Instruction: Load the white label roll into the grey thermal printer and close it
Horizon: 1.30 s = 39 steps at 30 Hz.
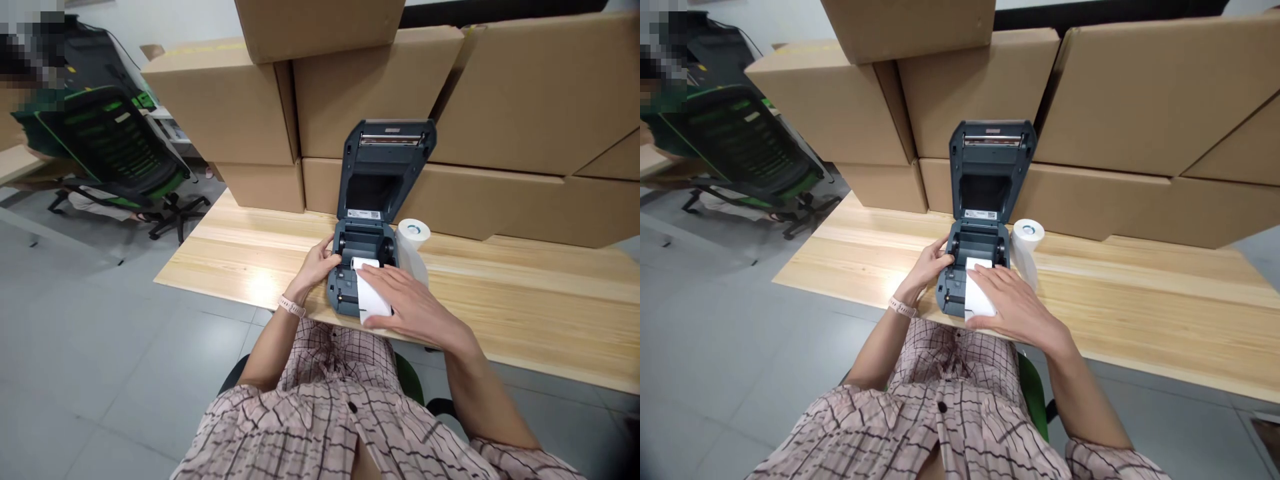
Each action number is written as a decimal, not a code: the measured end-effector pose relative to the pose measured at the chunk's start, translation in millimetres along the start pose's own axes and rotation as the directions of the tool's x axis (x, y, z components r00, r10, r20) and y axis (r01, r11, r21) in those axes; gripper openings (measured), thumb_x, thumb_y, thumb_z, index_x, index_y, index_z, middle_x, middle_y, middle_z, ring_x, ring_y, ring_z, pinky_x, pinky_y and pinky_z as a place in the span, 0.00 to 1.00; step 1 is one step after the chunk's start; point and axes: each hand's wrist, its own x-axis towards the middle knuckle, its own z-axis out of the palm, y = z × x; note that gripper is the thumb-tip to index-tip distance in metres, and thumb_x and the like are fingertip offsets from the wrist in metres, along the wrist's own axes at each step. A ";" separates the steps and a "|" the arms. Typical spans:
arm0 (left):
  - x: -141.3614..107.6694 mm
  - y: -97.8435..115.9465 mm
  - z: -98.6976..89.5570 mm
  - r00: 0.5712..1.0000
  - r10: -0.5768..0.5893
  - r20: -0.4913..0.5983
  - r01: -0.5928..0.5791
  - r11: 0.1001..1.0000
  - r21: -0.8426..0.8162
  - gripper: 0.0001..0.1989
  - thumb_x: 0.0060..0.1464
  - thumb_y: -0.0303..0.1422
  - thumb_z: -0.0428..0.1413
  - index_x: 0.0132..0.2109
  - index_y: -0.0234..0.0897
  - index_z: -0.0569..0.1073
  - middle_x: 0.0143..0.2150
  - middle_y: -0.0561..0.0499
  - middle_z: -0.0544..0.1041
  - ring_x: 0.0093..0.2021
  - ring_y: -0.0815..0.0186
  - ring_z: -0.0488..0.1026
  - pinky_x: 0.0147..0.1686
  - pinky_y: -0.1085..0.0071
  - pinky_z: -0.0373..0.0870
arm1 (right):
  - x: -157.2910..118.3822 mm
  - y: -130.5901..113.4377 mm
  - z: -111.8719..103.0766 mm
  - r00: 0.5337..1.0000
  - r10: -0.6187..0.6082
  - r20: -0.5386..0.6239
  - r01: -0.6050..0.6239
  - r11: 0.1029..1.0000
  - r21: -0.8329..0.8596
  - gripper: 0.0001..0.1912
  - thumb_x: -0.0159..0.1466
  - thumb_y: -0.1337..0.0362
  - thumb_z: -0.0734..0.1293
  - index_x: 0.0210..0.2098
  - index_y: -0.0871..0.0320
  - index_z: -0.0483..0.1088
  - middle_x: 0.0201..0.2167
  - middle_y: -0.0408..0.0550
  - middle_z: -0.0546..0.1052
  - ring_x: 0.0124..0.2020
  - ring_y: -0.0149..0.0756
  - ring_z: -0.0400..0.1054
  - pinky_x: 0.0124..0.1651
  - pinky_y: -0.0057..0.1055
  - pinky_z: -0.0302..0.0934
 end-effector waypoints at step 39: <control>3.2 9.1 12.2 0.967 0.182 -0.177 -0.051 0.821 0.568 0.48 0.51 0.34 0.61 0.77 0.30 0.56 0.80 0.35 0.56 0.81 0.46 0.50 0.78 0.49 0.48 | -13.3 -31.0 25.2 0.928 -0.180 -0.325 0.220 0.972 0.089 0.21 0.79 0.59 0.59 0.67 0.55 0.72 0.67 0.53 0.76 0.69 0.44 0.70 0.68 0.53 0.71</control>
